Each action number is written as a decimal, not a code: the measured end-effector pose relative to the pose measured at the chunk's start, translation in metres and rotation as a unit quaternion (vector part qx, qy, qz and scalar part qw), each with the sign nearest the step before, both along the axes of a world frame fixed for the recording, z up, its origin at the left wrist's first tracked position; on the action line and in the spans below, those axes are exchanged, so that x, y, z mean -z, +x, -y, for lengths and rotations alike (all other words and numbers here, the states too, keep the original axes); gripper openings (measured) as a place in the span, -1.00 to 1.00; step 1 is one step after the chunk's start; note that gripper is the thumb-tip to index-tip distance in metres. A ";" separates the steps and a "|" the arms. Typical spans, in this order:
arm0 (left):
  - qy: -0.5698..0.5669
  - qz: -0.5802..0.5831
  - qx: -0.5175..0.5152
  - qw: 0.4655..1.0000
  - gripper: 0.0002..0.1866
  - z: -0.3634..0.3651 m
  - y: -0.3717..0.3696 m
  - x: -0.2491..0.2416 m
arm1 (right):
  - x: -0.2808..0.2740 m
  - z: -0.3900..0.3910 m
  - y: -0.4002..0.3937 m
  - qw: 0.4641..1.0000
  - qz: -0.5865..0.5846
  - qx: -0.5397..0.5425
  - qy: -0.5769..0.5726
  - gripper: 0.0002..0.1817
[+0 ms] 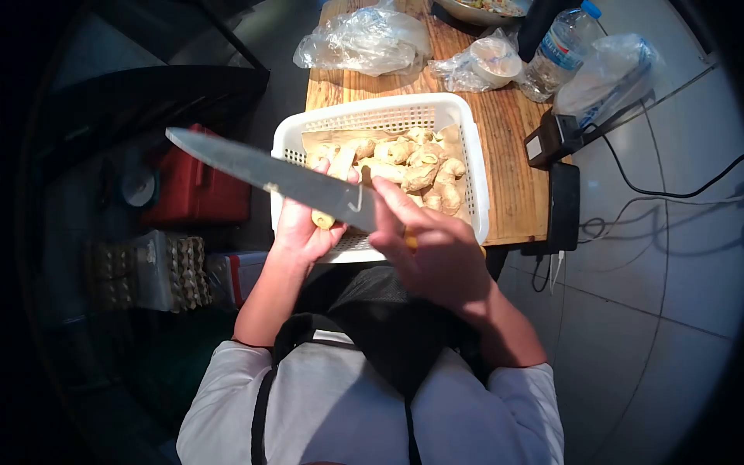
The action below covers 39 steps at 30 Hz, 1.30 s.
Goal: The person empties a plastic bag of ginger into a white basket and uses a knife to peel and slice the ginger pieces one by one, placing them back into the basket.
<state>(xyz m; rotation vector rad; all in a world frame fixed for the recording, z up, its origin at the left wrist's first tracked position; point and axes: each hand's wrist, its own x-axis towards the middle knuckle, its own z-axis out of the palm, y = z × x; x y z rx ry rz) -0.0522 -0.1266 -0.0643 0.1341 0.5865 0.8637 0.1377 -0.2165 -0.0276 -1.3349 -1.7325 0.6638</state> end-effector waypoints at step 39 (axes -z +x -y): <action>0.043 -0.022 -0.007 0.999 -0.61 -0.010 0.008 0.009 | -0.006 -0.008 -0.028 0.992 0.104 0.046 -0.062 -0.42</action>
